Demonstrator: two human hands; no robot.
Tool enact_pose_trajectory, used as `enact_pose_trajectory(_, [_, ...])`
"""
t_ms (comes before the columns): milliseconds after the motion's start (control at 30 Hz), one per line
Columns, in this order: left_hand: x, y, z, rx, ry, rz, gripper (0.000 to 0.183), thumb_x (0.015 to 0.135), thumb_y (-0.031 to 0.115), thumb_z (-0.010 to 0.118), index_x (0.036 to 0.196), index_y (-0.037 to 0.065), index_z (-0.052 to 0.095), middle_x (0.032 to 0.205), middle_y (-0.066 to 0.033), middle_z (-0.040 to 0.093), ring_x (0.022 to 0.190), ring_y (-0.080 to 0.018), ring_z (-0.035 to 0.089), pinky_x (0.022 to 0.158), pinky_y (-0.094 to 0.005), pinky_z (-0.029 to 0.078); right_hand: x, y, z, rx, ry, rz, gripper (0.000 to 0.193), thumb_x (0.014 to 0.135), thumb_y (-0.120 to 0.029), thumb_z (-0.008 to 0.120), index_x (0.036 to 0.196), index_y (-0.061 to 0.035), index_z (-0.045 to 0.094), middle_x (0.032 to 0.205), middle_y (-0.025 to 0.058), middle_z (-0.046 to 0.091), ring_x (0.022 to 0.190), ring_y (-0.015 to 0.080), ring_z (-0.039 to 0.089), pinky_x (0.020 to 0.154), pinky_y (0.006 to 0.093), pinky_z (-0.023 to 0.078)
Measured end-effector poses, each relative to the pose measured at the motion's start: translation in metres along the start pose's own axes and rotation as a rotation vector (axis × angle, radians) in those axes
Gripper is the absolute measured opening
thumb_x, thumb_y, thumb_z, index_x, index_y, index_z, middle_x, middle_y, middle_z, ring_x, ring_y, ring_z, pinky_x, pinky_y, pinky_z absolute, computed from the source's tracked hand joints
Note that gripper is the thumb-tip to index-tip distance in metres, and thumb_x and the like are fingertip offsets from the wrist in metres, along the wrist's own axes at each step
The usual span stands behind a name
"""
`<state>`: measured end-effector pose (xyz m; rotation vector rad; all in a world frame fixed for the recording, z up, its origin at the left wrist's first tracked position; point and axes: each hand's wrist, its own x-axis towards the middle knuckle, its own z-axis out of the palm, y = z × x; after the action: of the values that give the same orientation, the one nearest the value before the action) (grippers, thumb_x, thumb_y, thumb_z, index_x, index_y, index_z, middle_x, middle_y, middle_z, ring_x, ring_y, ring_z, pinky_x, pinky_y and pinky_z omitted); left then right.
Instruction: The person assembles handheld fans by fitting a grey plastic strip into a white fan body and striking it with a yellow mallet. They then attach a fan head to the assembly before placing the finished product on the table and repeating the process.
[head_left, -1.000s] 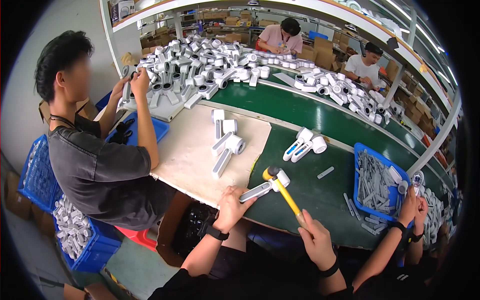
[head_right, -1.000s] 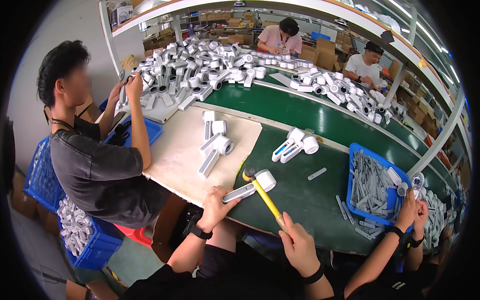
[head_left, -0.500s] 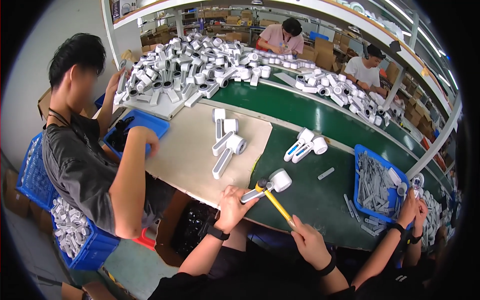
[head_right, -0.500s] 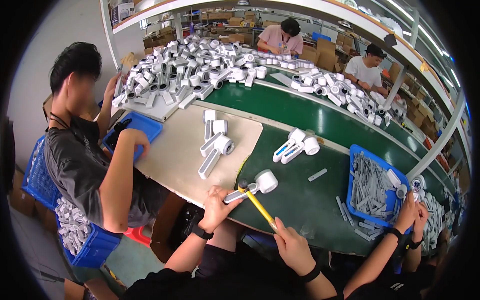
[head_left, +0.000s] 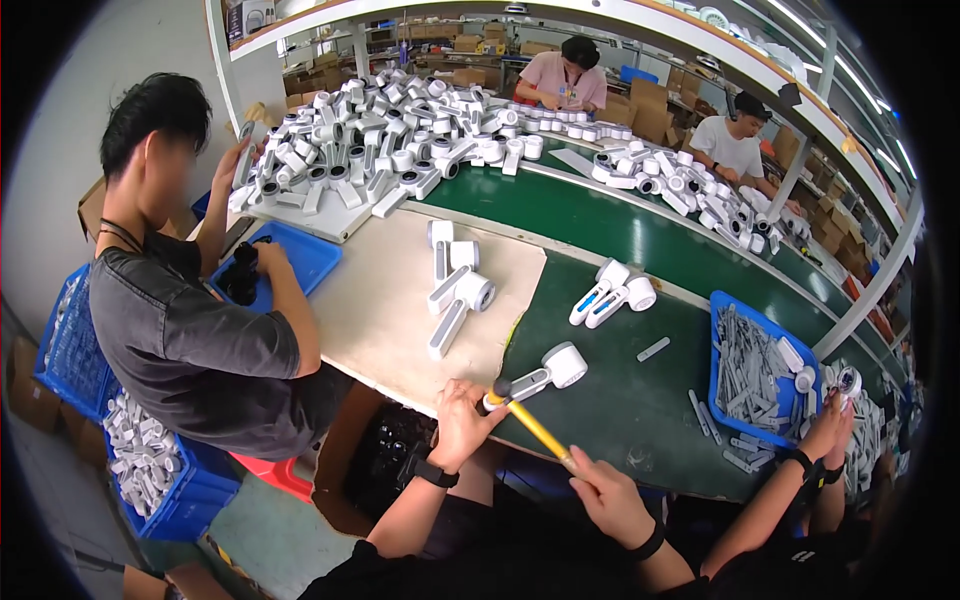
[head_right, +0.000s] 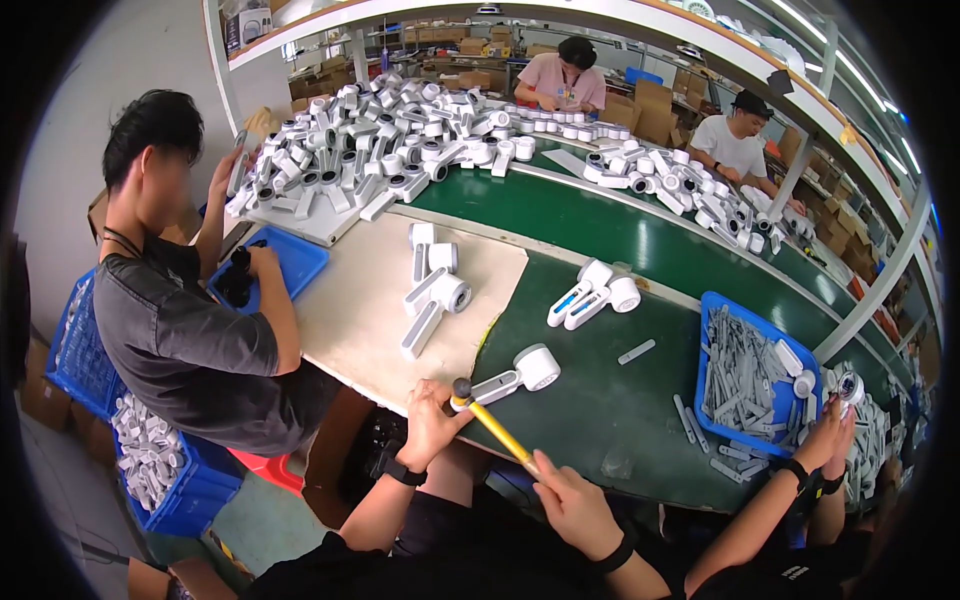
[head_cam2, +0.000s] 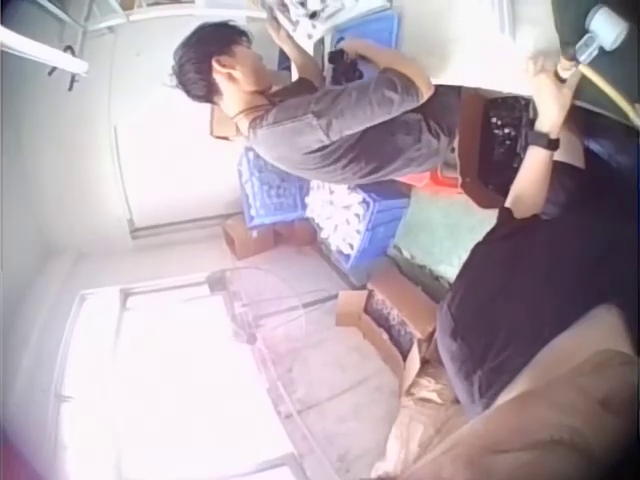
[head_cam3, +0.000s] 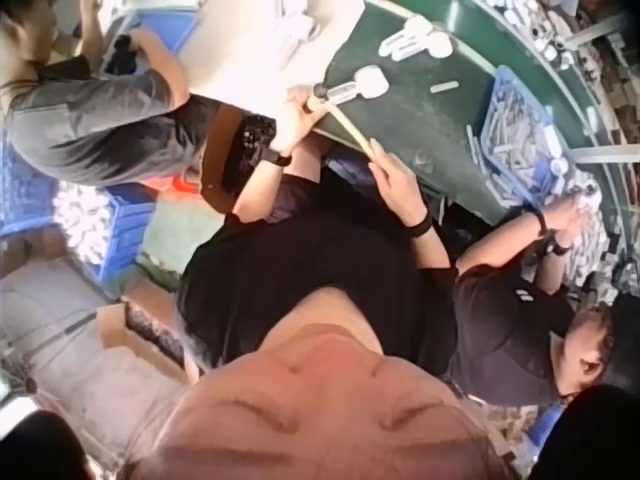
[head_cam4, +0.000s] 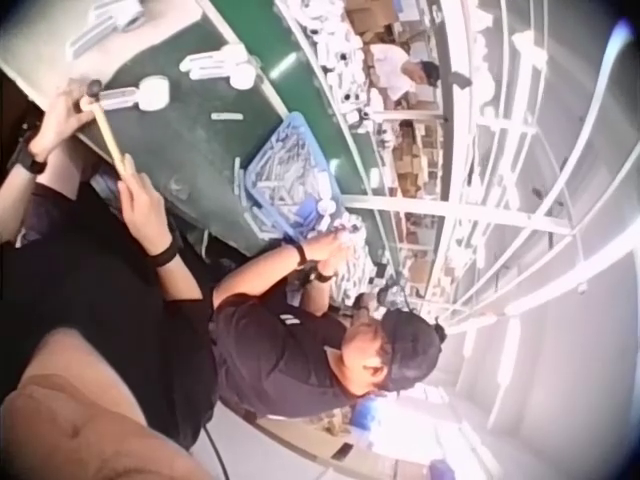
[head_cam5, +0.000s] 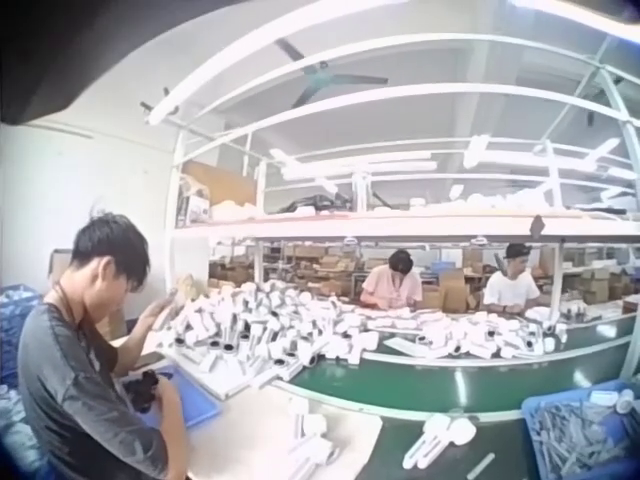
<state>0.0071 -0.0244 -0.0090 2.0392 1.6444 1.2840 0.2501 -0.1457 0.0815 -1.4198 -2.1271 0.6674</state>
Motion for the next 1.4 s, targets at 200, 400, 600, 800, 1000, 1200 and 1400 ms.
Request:
enact_pose_trajectory(200, [0.000, 0.004, -0.004, -0.016, 0.023, 0.024, 0.032, 0.068, 0.028, 0.086, 0.090, 0.008, 0.074, 0.082, -0.0091, 0.064, 0.091, -0.0311, 0.057, 0.083, -0.0421, 0.043, 0.003, 0.023, -0.010, -0.001, 0.223, 0.063, 0.048, 0.090, -0.001, 0.062, 0.137, 0.0005, 0.052, 0.091, 0.0164, 0.063, 0.074, 0.0286, 0.061, 0.071, 0.0333, 0.048])
enact_pose_trajectory(400, [0.008, 0.018, -0.006, 0.055, -0.093, -0.001, 0.034, 0.072, 0.028, 0.083, 0.098, 0.008, 0.073, 0.087, -0.0093, 0.065, 0.094, -0.0319, 0.057, 0.084, -0.0430, 0.043, -0.005, 0.026, -0.005, -0.069, 0.227, 0.043, 0.047, 0.090, -0.003, 0.062, 0.137, 0.0000, 0.052, 0.091, 0.0183, 0.063, 0.078, 0.0328, 0.062, 0.072, 0.0359, 0.049])
enact_pose_trajectory(600, [0.027, 0.025, 0.004, -0.001, -0.161, 0.180, 0.036, 0.081, 0.019, 0.076, 0.112, 0.005, 0.065, 0.101, -0.0152, 0.063, 0.095, -0.0368, 0.056, 0.085, -0.0464, 0.045, -0.005, 0.037, -0.001, 0.178, 0.250, 0.105, 0.048, 0.090, -0.003, 0.063, 0.136, 0.0014, 0.053, 0.100, 0.0179, 0.067, 0.083, 0.0244, 0.065, 0.076, 0.0309, 0.050])
enact_pose_trajectory(800, [0.029, -0.034, -0.015, 0.299, 0.197, 0.042, 0.033, 0.082, 0.014, 0.073, 0.110, -0.001, 0.063, 0.101, -0.0210, 0.063, 0.097, -0.0390, 0.057, 0.084, -0.0475, 0.046, -0.038, 0.065, -0.007, 0.251, 0.441, 0.272, 0.050, 0.089, -0.005, 0.065, 0.136, 0.0015, 0.053, 0.104, 0.0222, 0.067, 0.089, 0.0311, 0.068, 0.080, 0.0331, 0.052])
enact_pose_trajectory(1000, [0.080, -0.052, -0.010, 0.519, 0.190, 0.025, 0.038, 0.079, 0.021, 0.074, 0.110, 0.003, 0.062, 0.103, -0.0164, 0.063, 0.100, -0.0365, 0.059, 0.084, -0.0463, 0.048, -0.053, 0.090, -0.025, 0.137, 0.601, 0.293, 0.048, 0.089, -0.006, 0.064, 0.134, 0.0042, 0.054, 0.099, 0.0224, 0.067, 0.087, 0.0295, 0.068, 0.078, 0.0328, 0.051])
enact_pose_trajectory(1200, [0.132, 0.026, 0.041, 0.768, 0.340, 0.160, 0.054, 0.077, 0.021, 0.076, 0.125, 0.008, 0.054, 0.117, -0.0138, 0.057, 0.106, -0.0302, 0.058, 0.086, -0.0432, 0.048, -0.058, 0.108, -0.030, 0.262, 0.668, 0.304, 0.050, 0.090, -0.006, 0.063, 0.138, 0.0026, 0.051, 0.087, 0.0147, 0.066, 0.071, 0.0196, 0.064, 0.066, 0.0301, 0.050])
enact_pose_trajectory(1400, [0.115, 0.190, 0.151, -0.305, -0.421, 0.374, 0.016, 0.084, 0.011, 0.068, 0.099, 0.005, 0.070, 0.098, -0.0156, 0.069, 0.092, -0.0344, 0.067, 0.079, -0.0417, 0.054, -0.075, 0.122, -0.026, 0.708, 0.639, 0.274, 0.053, 0.094, -0.005, 0.058, 0.145, 0.0006, 0.045, 0.074, 0.0027, 0.058, 0.053, 0.0076, 0.051, 0.048, 0.0206, 0.040])
